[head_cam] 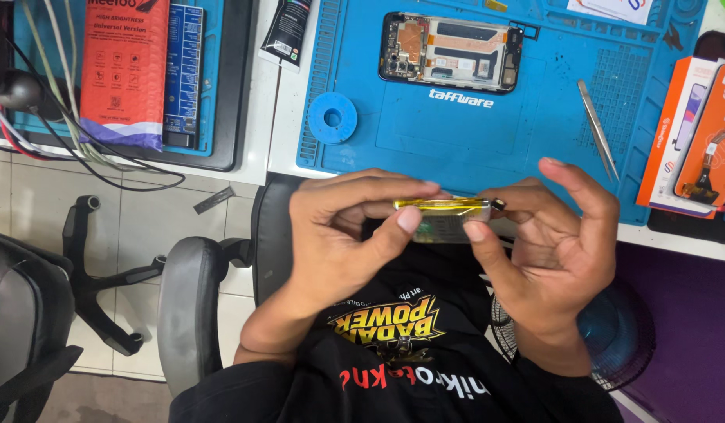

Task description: The person handles a phone battery, then holds the disassembled phone frame and uses a metal pry tool to scrape and lift components and adhesive inside the phone body. They work over a blue repair mat with the phone's back cover and battery set aside on the bench.

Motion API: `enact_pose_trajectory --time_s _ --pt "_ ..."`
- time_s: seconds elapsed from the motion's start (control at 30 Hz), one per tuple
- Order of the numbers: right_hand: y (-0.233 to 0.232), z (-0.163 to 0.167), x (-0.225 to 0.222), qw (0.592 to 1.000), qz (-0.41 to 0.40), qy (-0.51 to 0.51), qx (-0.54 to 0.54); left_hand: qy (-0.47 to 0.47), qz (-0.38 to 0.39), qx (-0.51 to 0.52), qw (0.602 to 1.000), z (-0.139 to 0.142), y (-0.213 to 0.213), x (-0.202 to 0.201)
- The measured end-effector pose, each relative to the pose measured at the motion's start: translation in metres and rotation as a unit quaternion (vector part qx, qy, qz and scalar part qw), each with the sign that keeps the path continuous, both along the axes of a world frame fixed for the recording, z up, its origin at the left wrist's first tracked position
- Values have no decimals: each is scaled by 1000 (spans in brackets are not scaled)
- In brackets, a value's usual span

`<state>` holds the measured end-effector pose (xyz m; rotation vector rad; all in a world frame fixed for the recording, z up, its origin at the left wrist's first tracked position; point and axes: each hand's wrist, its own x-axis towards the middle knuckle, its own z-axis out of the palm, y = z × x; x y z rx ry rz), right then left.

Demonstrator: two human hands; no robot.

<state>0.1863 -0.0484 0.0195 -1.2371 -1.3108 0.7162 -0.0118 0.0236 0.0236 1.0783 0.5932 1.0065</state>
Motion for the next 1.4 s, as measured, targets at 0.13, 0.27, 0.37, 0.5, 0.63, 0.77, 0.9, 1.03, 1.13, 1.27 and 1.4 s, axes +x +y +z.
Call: enact_pose_trajectory --time_s 0.13,0.27,0.37,0.5,0.63,0.77,0.9,1.03,1.13,1.27,1.4 --pt "2 6 7 1000 13 -21 -17 154 -46 75 984 14 16 -12" --pt "11 14 21 996 35 -34 -79 208 -98 88 969 22 27 -12" --pt "16 17 28 993 73 -6 -92 218 -102 70 968 23 28 -8" --pt "16 15 30 991 91 26 -95 232 -92 45 967 19 28 -3" --pt "16 12 32 993 85 10 -82 217 -81 39 972 16 24 1" --pt "16 10 33 994 84 -23 -61 212 -66 44 974 14 22 5" --pt "13 10 31 995 75 -31 -60 210 -34 80 974 12 20 9" --pt "11 9 28 995 66 -50 -56 208 -41 83 974 10 20 11" --pt "11 9 28 995 69 -56 -51 211 -52 110 970 10 22 8" --pt "10 12 30 993 87 -51 -59 210 -90 140 963 12 26 2" --pt "11 13 30 991 107 -52 -64 201 -110 136 964 10 33 0"
